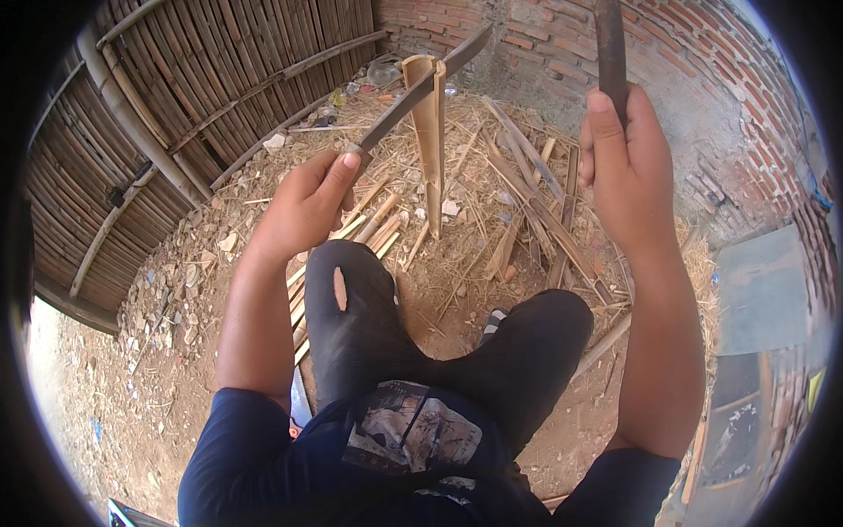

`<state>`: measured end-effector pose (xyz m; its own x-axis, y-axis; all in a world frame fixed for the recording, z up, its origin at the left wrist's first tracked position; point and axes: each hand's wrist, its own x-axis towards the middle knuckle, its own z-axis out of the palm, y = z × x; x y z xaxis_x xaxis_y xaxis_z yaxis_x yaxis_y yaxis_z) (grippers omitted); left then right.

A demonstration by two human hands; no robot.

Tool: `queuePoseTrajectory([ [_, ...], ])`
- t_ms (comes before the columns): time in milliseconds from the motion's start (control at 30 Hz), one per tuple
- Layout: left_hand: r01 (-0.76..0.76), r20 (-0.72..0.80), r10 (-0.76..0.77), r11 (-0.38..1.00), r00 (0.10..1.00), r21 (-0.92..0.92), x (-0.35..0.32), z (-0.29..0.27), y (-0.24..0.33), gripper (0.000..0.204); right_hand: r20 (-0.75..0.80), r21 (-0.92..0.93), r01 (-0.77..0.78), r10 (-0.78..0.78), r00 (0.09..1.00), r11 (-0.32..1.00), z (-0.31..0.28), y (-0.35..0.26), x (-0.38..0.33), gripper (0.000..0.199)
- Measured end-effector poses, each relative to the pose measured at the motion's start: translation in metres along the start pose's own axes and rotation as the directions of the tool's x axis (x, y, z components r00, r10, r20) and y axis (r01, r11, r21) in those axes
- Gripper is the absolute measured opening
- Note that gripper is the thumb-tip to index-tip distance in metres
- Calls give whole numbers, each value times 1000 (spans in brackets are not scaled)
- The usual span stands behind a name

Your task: The person splits a long bamboo strip using a machete and then uses a hammer to strike the back of the machete to drive it through a larger piece of bamboo.

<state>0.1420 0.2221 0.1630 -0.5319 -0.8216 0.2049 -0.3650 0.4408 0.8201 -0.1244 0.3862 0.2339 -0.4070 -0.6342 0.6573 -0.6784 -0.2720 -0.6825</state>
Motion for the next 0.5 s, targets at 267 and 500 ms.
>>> queuePoseTrajectory([
  [267, -158, -61, 166, 980, 984, 117, -5, 9, 0, 49, -15, 106, -8, 10, 1000, 994, -13, -3, -8, 41],
  [500, -154, -122, 166, 982, 978, 105, -5, 11, -4, 49, -202, -156, 196, -225, 953, 968, -11, -15, 8, 43],
])
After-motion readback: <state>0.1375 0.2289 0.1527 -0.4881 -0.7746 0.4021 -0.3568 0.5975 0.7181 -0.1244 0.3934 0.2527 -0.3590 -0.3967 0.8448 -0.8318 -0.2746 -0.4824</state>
